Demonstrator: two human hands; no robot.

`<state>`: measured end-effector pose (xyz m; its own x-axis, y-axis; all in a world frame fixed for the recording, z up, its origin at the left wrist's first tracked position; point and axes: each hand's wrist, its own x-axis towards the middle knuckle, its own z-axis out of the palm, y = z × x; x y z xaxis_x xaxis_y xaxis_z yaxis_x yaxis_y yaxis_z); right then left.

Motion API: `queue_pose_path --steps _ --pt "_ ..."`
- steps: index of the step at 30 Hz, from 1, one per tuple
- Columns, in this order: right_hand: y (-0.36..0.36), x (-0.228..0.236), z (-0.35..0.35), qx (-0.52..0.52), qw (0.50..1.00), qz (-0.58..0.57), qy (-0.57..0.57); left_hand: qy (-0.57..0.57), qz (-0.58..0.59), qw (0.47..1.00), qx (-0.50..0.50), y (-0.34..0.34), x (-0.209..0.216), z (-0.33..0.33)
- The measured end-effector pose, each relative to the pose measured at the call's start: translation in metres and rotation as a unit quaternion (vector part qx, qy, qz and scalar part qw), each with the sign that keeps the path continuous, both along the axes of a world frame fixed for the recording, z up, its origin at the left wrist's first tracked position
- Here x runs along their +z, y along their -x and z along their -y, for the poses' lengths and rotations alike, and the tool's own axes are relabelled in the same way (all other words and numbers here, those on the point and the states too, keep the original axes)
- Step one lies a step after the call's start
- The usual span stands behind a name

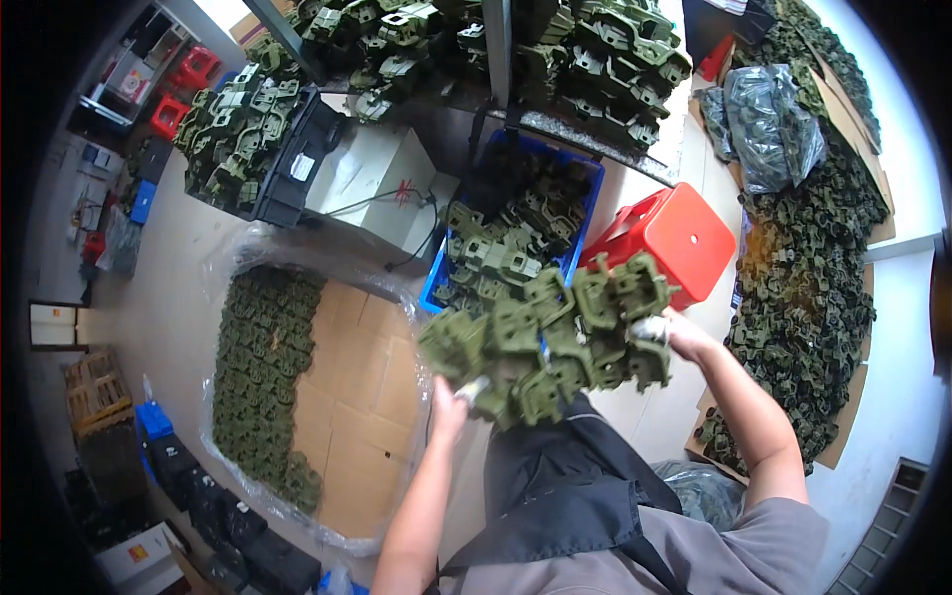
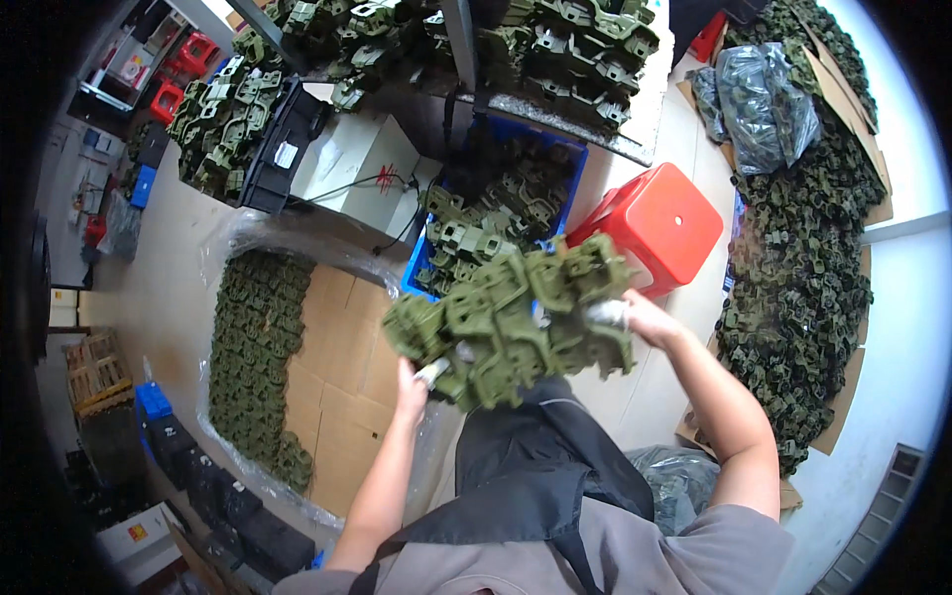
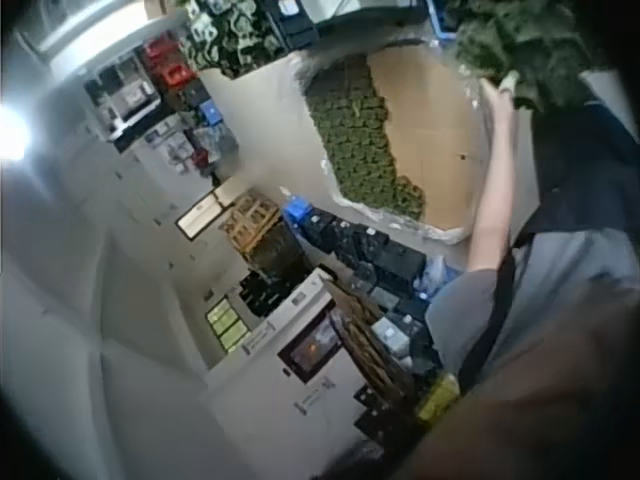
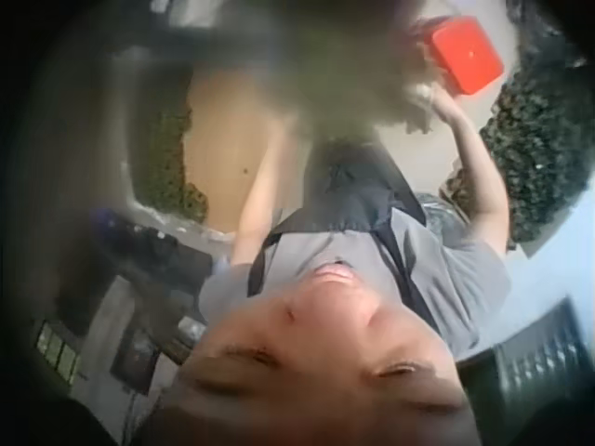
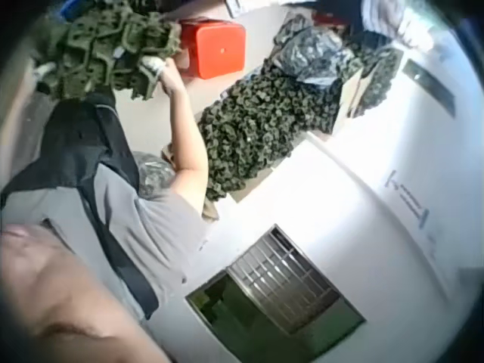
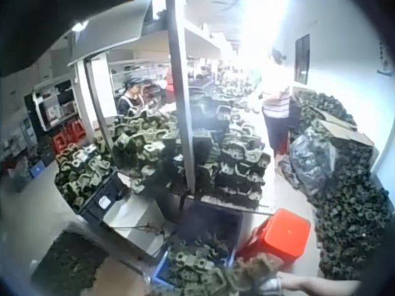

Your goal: The person unpacks green plastic parts from a large plastic-wrapped bundle on a table. They pick up the parts by hand and place them into a blue plastic bin. The person then moves to a table with a large pile of similar parts, picking them up and placing them into a red plastic bin. The task involves repetitive sorting and binning of identical plastic components.

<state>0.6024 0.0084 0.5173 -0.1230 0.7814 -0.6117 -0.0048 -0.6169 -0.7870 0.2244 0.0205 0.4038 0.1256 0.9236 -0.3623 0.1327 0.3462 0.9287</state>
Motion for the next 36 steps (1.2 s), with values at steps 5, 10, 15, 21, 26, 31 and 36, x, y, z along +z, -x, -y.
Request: queue_pose_path --steps 5,10,15,21,26,31,36 --pt "-0.092 -0.074 -0.035 -0.040 0.999 -0.009 0.005 -0.009 -0.048 0.999 0.000 -0.099 -0.018 -0.066" --pt "-0.146 -0.166 -0.130 -0.037 0.999 -0.022 -0.001 -0.064 -0.233 0.970 -0.013 -0.148 -0.088 -0.183" --pt "-0.098 -0.245 -0.195 -0.074 0.993 -0.057 -0.077 0.003 -0.131 0.991 -0.011 -0.115 -0.119 -0.256" --pt "-0.069 -0.304 -0.284 0.245 0.968 -0.019 -0.047 0.091 -0.249 0.962 0.063 -0.069 -0.136 -0.238" --pt "-0.024 -0.278 -0.322 0.413 0.822 0.379 -0.105 0.182 -0.053 0.964 0.186 -0.135 -0.123 -0.154" --pt "0.009 -0.256 -0.291 0.260 0.775 0.539 -0.202 0.164 -0.122 0.912 0.355 -0.207 -0.146 -0.127" --pt "-0.014 -0.293 -0.290 0.152 0.871 0.417 -0.211 0.134 -0.085 0.942 0.295 -0.183 -0.147 -0.139"
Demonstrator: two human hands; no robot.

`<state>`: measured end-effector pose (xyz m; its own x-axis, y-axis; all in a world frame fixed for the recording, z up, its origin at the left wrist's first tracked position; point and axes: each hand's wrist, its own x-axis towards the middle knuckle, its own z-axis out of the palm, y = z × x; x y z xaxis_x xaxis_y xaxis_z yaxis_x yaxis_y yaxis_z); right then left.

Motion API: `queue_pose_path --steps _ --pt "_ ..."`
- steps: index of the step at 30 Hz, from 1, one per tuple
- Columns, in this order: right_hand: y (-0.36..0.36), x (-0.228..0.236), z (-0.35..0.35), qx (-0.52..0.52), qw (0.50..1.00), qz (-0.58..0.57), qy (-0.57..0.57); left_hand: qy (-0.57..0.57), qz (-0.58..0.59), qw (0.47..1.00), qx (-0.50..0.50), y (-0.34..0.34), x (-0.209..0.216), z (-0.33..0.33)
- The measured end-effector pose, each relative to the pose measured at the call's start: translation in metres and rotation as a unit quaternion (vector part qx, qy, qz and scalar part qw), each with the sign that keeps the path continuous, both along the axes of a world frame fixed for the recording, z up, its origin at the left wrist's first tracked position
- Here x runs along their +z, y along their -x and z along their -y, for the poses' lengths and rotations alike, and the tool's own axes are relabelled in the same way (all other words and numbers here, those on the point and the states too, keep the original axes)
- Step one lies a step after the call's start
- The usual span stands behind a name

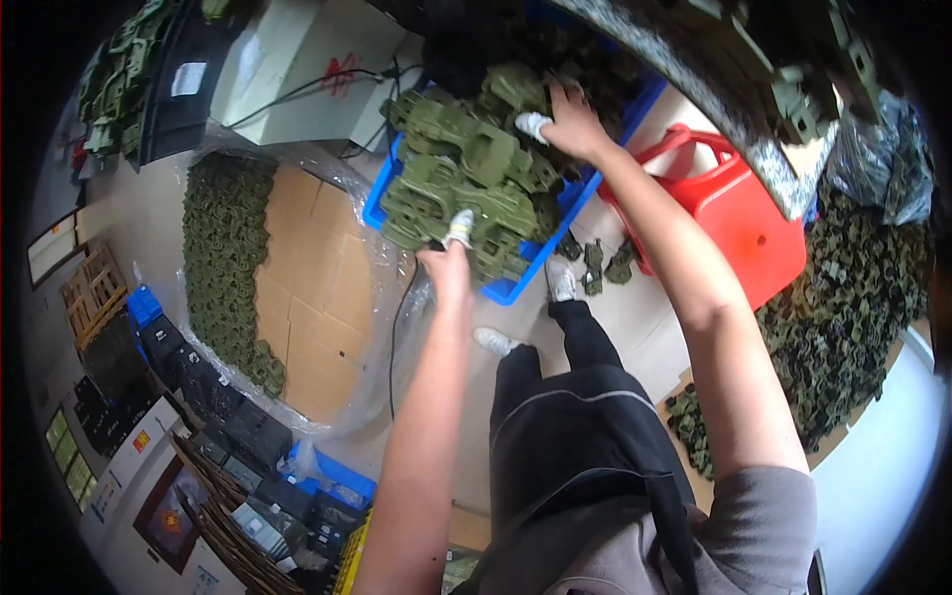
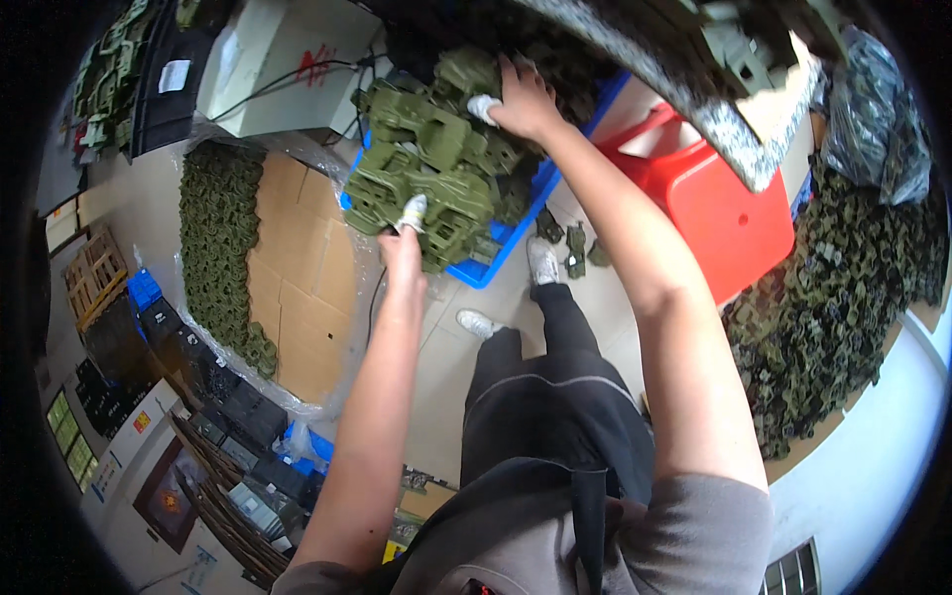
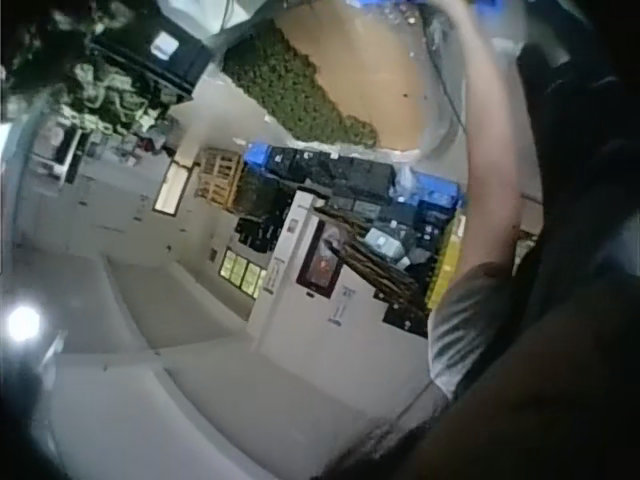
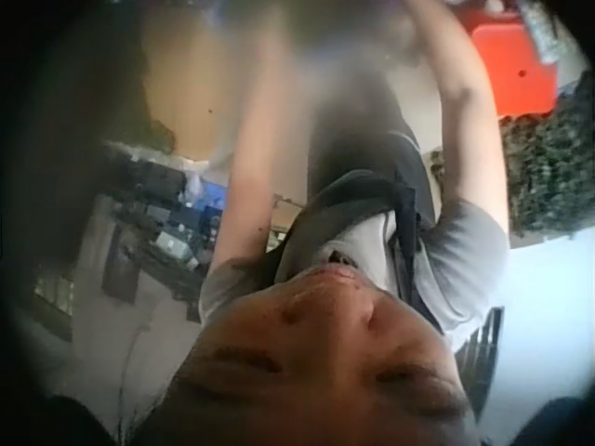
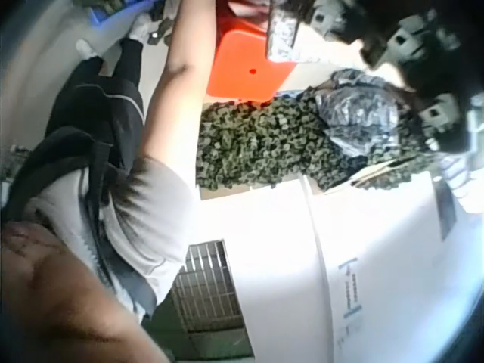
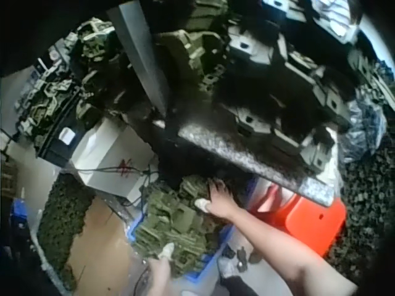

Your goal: The person unpacks green plastic parts from a large plastic-wrapped bundle on a table. They pick up the parts by hand and place them into a blue plastic bin. The person then moves to a table with a large pile of similar parts, picking them up and placing them into a red plastic bin. The task involves repetitive sorting and binning of identical plastic components.

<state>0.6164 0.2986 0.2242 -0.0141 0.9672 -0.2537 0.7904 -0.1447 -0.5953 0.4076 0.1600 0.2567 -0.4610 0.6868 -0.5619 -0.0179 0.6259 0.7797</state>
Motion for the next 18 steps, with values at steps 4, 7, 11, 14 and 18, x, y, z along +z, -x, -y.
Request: queue_pose_path --steps 4,7,11,14,18 --pt "-0.017 0.001 0.009 0.063 0.998 0.030 -0.012 0.096 0.065 0.993 -0.002 0.016 0.021 -0.004" --pt "-0.048 -0.037 0.007 0.064 0.989 -0.025 -0.132 0.056 0.176 0.981 -0.059 0.029 0.014 -0.008" --pt "-0.055 -0.002 0.075 -0.078 0.971 -0.118 -0.192 0.048 0.185 0.979 -0.072 0.038 0.019 0.012" --pt "-0.078 -0.040 0.193 -0.090 0.969 -0.212 -0.086 -0.001 0.176 0.984 -0.031 0.034 0.019 0.022" --pt "-0.115 -0.214 0.354 -0.187 0.968 -0.091 0.141 -0.059 0.162 0.984 -0.042 0.052 -0.016 0.028"
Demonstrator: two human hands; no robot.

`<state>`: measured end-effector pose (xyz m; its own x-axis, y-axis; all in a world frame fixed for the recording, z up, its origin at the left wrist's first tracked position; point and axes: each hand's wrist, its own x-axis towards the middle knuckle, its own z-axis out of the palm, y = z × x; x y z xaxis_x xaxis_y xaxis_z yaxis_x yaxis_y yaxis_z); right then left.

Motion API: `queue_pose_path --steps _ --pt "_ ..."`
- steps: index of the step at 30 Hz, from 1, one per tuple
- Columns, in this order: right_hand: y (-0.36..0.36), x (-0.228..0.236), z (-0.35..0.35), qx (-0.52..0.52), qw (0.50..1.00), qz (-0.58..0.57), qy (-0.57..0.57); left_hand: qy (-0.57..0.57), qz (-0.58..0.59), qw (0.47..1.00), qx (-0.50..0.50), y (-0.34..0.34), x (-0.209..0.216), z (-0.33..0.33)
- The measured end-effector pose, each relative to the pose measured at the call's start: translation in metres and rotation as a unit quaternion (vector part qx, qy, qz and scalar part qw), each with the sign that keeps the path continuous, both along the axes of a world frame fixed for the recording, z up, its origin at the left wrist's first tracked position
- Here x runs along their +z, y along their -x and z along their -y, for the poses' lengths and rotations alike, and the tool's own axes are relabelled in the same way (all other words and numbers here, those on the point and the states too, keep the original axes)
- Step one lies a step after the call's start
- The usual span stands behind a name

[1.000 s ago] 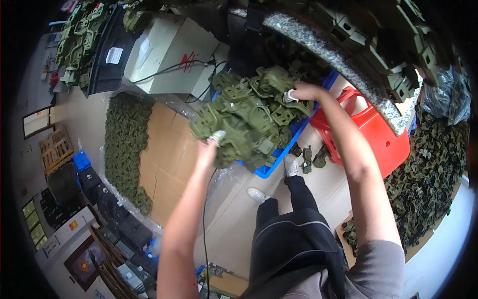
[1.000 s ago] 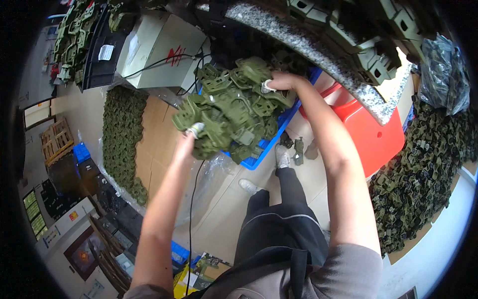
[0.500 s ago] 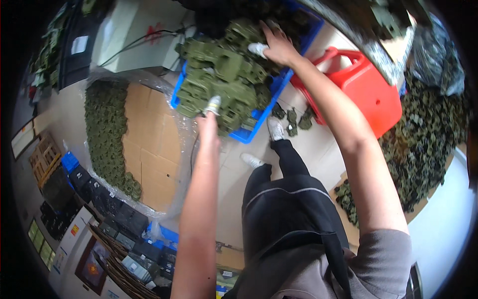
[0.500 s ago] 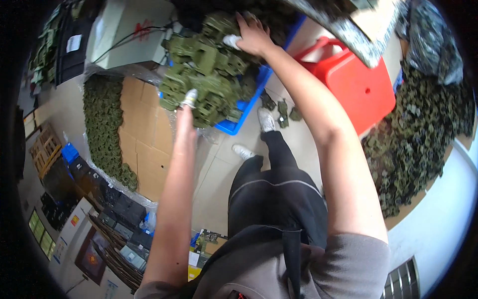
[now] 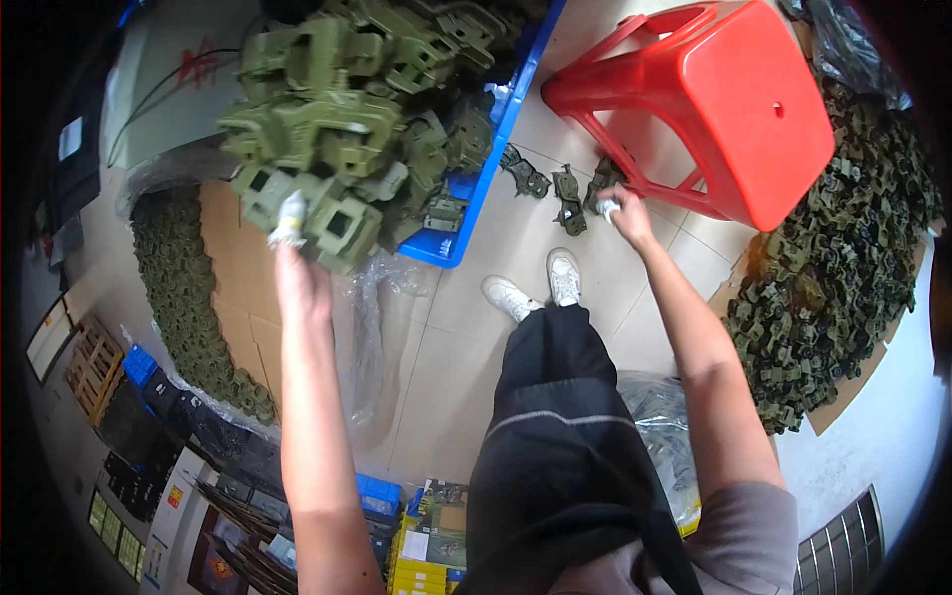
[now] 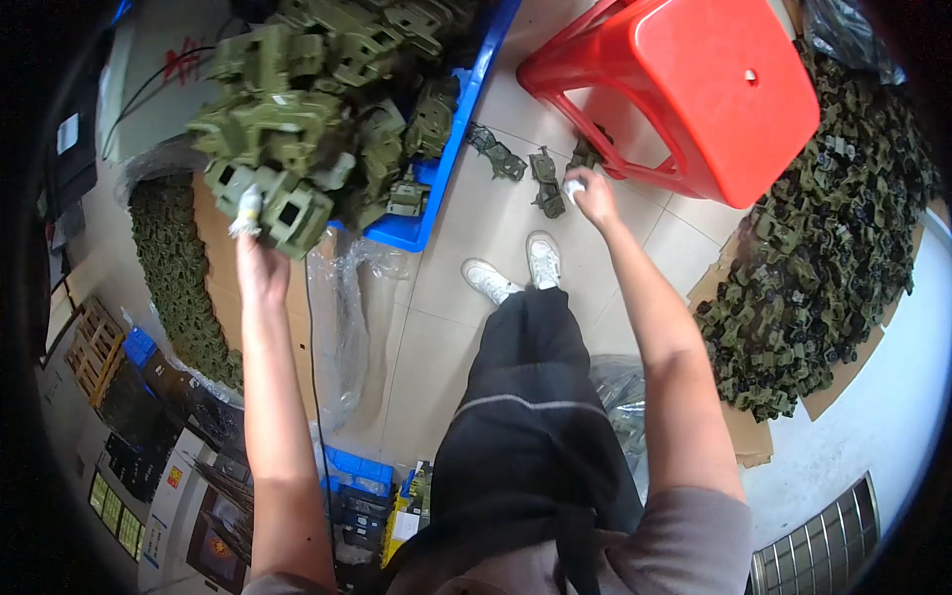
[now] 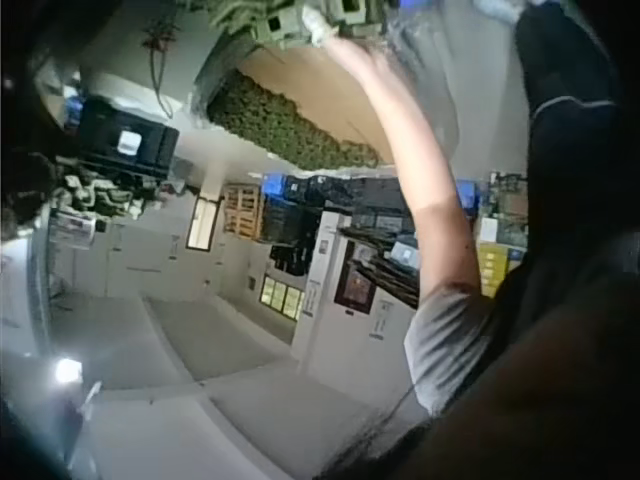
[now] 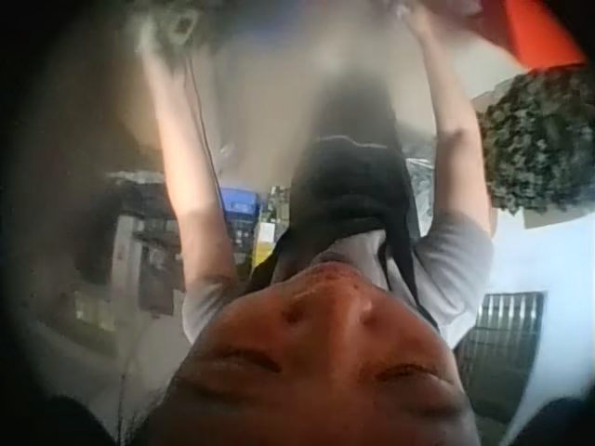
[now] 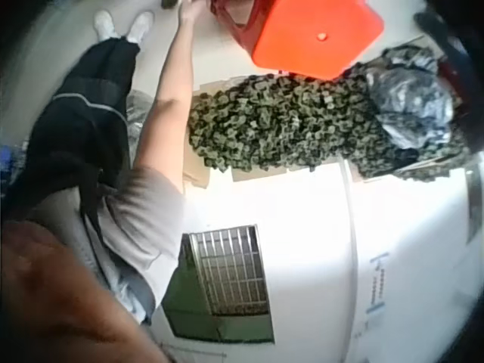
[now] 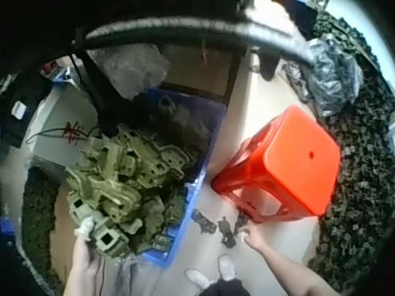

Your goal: The person unpacks green plastic parts from a large plastic-wrapped bundle on a table. They pick up the parts by hand and place them into a blue plastic bin. The person then moves to a table with a large pile of similar parts, picking them up and placing them into a red plastic bin. The task involves repetitive sorting and binning of identical plastic components.

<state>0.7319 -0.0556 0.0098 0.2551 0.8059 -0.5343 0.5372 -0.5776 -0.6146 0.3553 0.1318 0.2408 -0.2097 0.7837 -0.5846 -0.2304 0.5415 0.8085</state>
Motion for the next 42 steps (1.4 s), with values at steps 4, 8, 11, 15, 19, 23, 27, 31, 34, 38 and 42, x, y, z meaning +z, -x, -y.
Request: queue_pose_path --steps 4,8,11,15,19,23,27,31,34,38,42 --pt "0.022 -0.039 0.026 -0.078 0.984 0.036 0.158 -0.015 0.018 1.000 0.019 -0.005 0.006 0.018" --pt "0.046 -0.015 0.020 -0.101 0.993 -0.052 0.036 -0.033 -0.046 0.997 0.057 -0.011 0.006 0.033" --pt "0.043 0.062 -0.050 -0.047 0.982 -0.066 -0.173 -0.053 -0.009 0.997 0.054 -0.021 0.040 0.040" --pt "0.014 0.153 -0.147 -0.039 0.971 -0.105 -0.212 -0.039 -0.004 0.997 0.063 -0.061 0.079 0.038" --pt "0.058 0.258 -0.155 0.064 0.888 -0.442 -0.108 -0.026 -0.075 0.986 -0.145 -0.101 0.059 0.073" --pt "0.099 0.229 -0.093 -0.088 0.848 -0.522 -0.041 -0.071 -0.175 0.932 -0.308 -0.141 0.022 0.073" --pt "0.144 0.211 -0.092 -0.375 0.706 -0.598 -0.066 -0.167 -0.390 0.774 -0.469 -0.124 0.031 0.051" --pt "0.179 0.198 -0.116 -0.530 0.607 -0.589 -0.060 -0.202 -0.439 0.740 -0.469 -0.106 0.038 0.026" --pt "0.168 0.148 -0.128 -0.520 0.643 -0.553 -0.100 -0.390 -0.561 0.638 -0.355 -0.092 0.046 0.010" --pt "0.125 0.095 -0.162 -0.402 0.777 -0.485 0.000 -0.224 -0.644 0.576 -0.451 -0.077 0.039 0.002" --pt "0.108 0.063 -0.185 -0.273 0.951 -0.135 0.054 -0.256 -0.561 0.630 -0.472 -0.062 0.007 0.001"
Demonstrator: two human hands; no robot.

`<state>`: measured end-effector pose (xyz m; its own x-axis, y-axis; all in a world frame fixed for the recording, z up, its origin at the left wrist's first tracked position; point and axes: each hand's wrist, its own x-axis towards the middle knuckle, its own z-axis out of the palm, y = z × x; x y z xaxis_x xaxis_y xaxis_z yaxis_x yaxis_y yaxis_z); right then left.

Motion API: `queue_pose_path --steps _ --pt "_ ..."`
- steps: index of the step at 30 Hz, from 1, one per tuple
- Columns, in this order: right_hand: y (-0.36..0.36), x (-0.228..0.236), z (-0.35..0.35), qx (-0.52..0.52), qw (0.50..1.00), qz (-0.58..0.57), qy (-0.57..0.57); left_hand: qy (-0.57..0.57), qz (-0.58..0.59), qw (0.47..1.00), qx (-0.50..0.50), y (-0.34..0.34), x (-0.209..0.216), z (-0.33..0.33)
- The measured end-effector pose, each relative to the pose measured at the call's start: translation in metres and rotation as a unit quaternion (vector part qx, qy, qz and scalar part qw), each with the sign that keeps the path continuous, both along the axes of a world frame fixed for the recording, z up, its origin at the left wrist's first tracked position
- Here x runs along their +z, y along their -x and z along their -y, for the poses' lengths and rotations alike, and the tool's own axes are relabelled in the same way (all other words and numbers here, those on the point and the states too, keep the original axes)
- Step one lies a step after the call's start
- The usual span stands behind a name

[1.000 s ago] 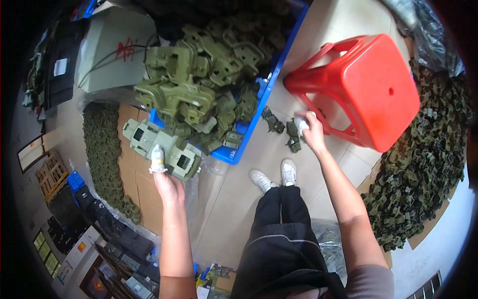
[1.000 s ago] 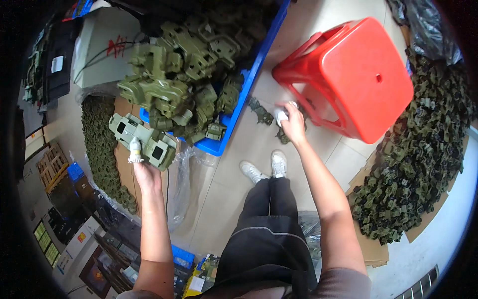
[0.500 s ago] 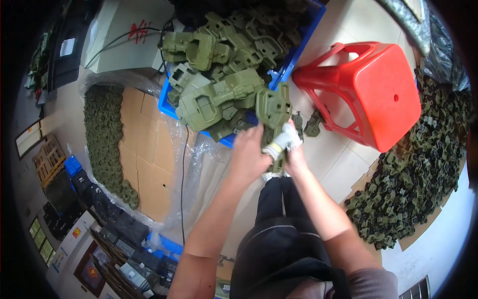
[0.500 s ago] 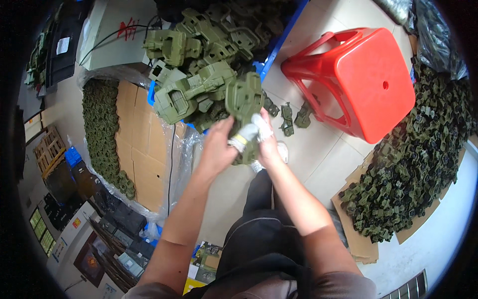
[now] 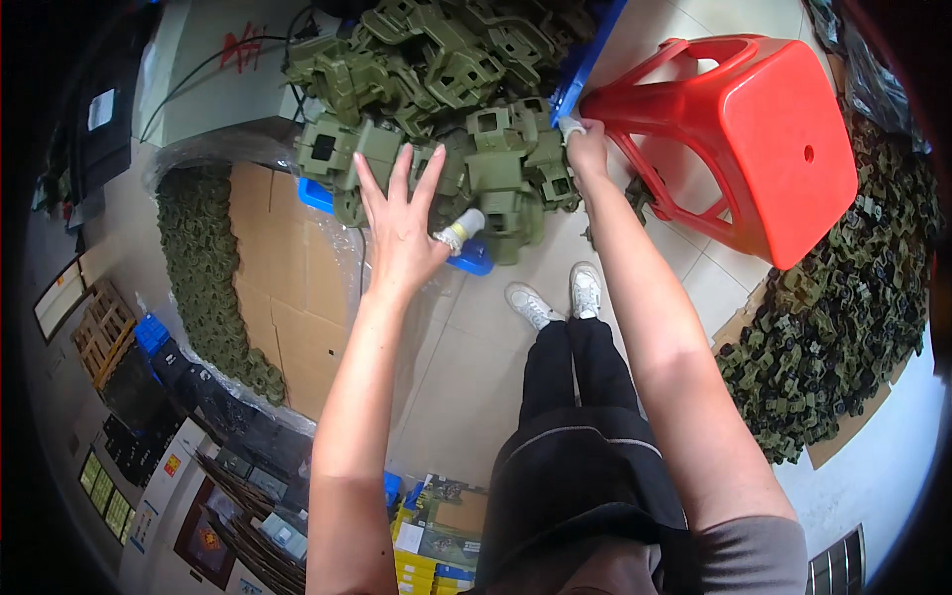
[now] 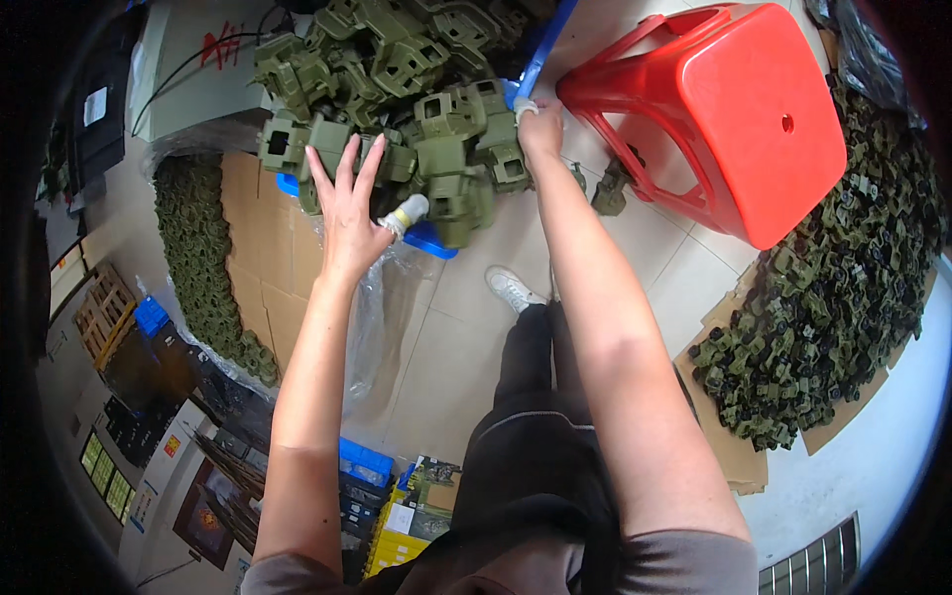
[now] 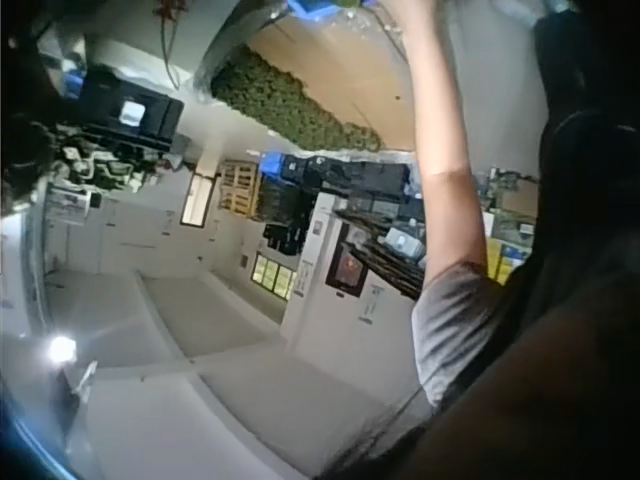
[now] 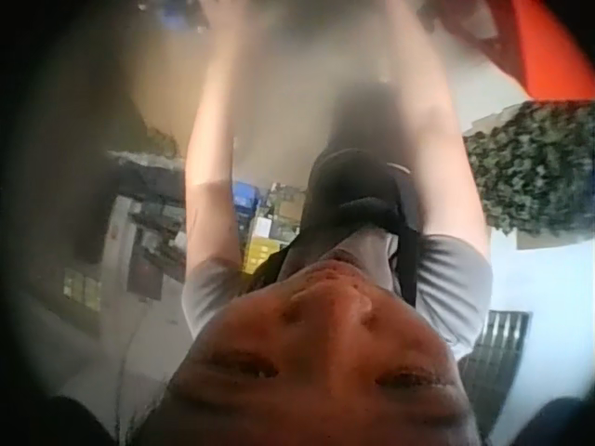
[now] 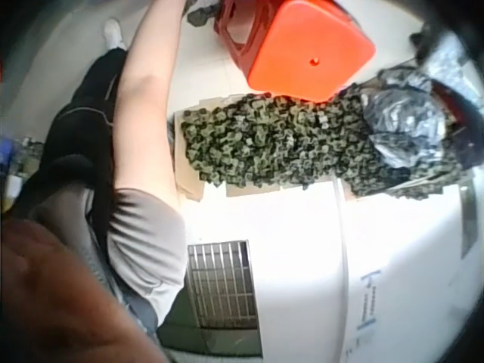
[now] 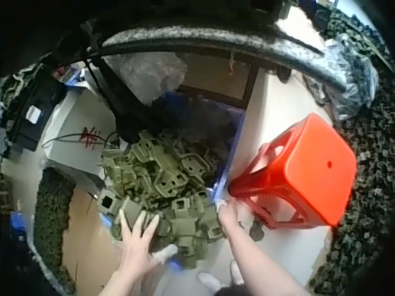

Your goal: The person unpacks green plastic parts from a large plastic-wrapped bundle on a table. They pick up the parts by hand and place them into a blue plastic bin. The person then moves to a table with a large pile of similar parts, picking them up and placing them into a red plastic bin. The task involves repetitive sorting and binning of identical plastic components.

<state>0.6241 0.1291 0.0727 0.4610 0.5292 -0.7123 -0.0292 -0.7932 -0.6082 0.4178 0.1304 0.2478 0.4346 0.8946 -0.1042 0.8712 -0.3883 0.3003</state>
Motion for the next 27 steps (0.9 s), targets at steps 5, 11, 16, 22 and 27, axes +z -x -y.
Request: queue_pose_path --steps 5,11,16,22,27 --pt "-0.008 0.003 0.004 -0.062 0.922 -0.372 -0.086 -0.015 -0.002 1.000 0.018 0.012 -0.013 -0.014" --pt "-0.006 0.020 0.063 -0.011 0.873 -0.482 -0.081 -0.113 0.032 0.993 0.033 0.003 -0.022 0.005" --pt "0.026 0.032 0.064 -0.107 0.840 -0.516 -0.128 0.071 -0.079 0.994 -0.026 -0.029 -0.038 0.071" --pt "-0.057 -0.115 0.208 -0.042 0.998 -0.027 -0.038 0.021 0.150 0.984 -0.094 -0.054 -0.096 0.156" --pt "-0.098 -0.199 0.253 -0.021 0.980 0.137 0.145 0.288 0.136 0.920 0.230 -0.103 -0.266 0.203"
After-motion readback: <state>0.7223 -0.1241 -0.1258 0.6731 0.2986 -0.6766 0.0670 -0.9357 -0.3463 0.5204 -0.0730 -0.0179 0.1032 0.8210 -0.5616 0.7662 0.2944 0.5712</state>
